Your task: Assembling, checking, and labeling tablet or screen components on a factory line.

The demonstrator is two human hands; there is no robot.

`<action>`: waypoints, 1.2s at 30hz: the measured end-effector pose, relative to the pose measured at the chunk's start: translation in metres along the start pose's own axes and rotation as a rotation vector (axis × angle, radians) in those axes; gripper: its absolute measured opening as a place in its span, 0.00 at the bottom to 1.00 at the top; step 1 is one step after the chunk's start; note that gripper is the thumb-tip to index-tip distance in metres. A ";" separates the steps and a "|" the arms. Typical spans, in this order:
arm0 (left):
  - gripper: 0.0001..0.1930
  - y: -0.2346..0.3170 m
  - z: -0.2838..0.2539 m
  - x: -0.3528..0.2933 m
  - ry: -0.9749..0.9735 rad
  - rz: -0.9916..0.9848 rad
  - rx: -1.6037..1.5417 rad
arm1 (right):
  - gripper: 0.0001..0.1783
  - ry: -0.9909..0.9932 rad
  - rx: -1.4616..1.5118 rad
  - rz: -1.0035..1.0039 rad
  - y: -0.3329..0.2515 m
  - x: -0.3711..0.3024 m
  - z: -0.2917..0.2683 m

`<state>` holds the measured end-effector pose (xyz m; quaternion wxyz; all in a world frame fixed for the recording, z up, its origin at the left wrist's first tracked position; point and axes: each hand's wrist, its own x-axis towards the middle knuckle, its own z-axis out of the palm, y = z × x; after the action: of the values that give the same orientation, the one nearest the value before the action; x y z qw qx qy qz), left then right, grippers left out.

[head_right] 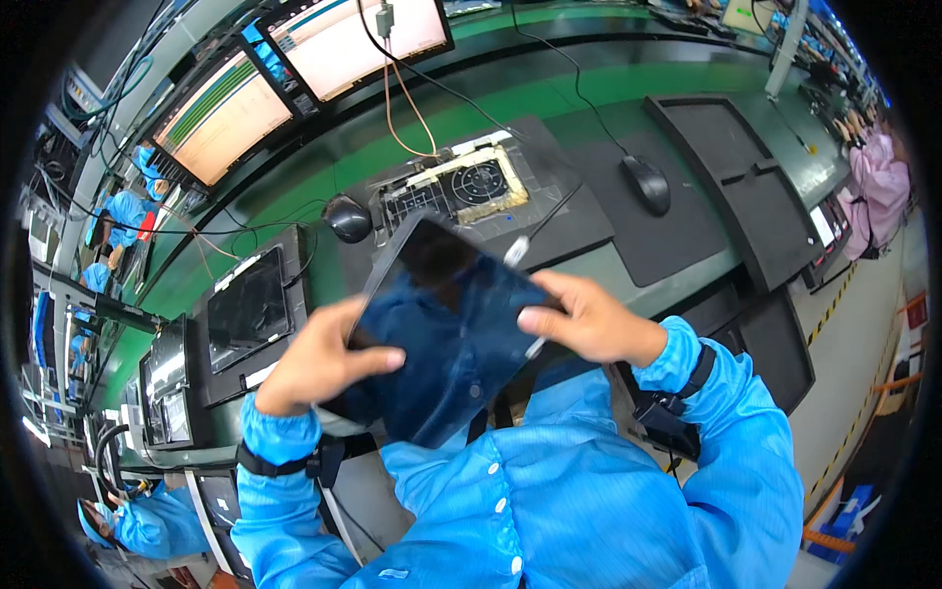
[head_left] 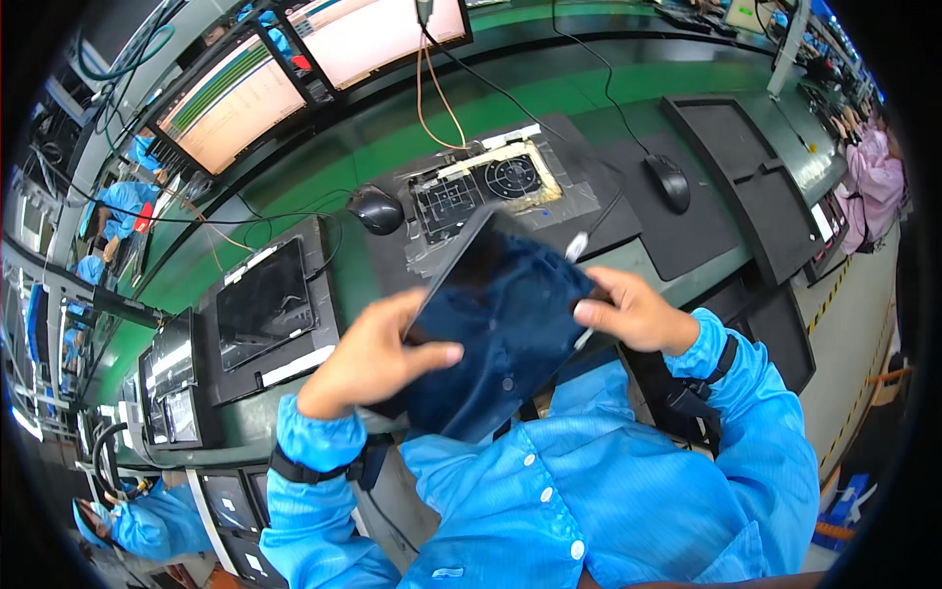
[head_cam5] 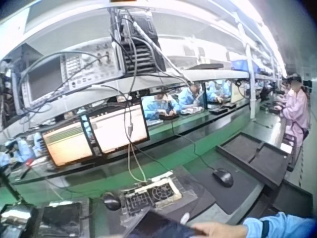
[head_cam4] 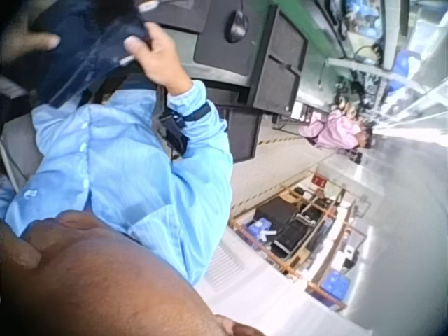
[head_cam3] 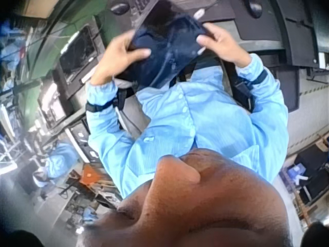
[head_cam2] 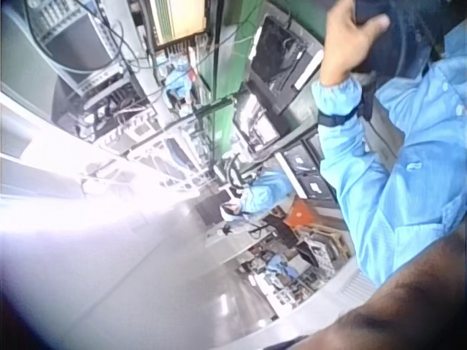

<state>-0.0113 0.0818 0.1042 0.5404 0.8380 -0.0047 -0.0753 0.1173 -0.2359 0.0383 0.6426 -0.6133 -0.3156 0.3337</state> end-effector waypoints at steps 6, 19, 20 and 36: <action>0.30 -0.034 -0.018 0.071 0.652 0.117 0.249 | 0.17 0.435 0.405 0.125 0.003 0.038 -0.049; 0.56 -0.078 0.020 0.095 0.454 0.116 0.852 | 0.28 0.359 -0.281 0.473 -0.020 0.082 -0.094; 0.55 -0.077 0.021 0.097 0.449 0.128 0.851 | 0.34 0.512 -0.616 0.279 -0.020 0.076 -0.087; 0.36 -0.093 -0.015 0.018 0.525 0.292 0.575 | 0.33 0.074 -1.708 0.156 -0.061 0.100 -0.052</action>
<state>0.0019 0.1326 0.0236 0.2721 0.9362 -0.0065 0.2226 0.2195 -0.1857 0.0959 -0.0545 -0.9173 -0.3944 0.0048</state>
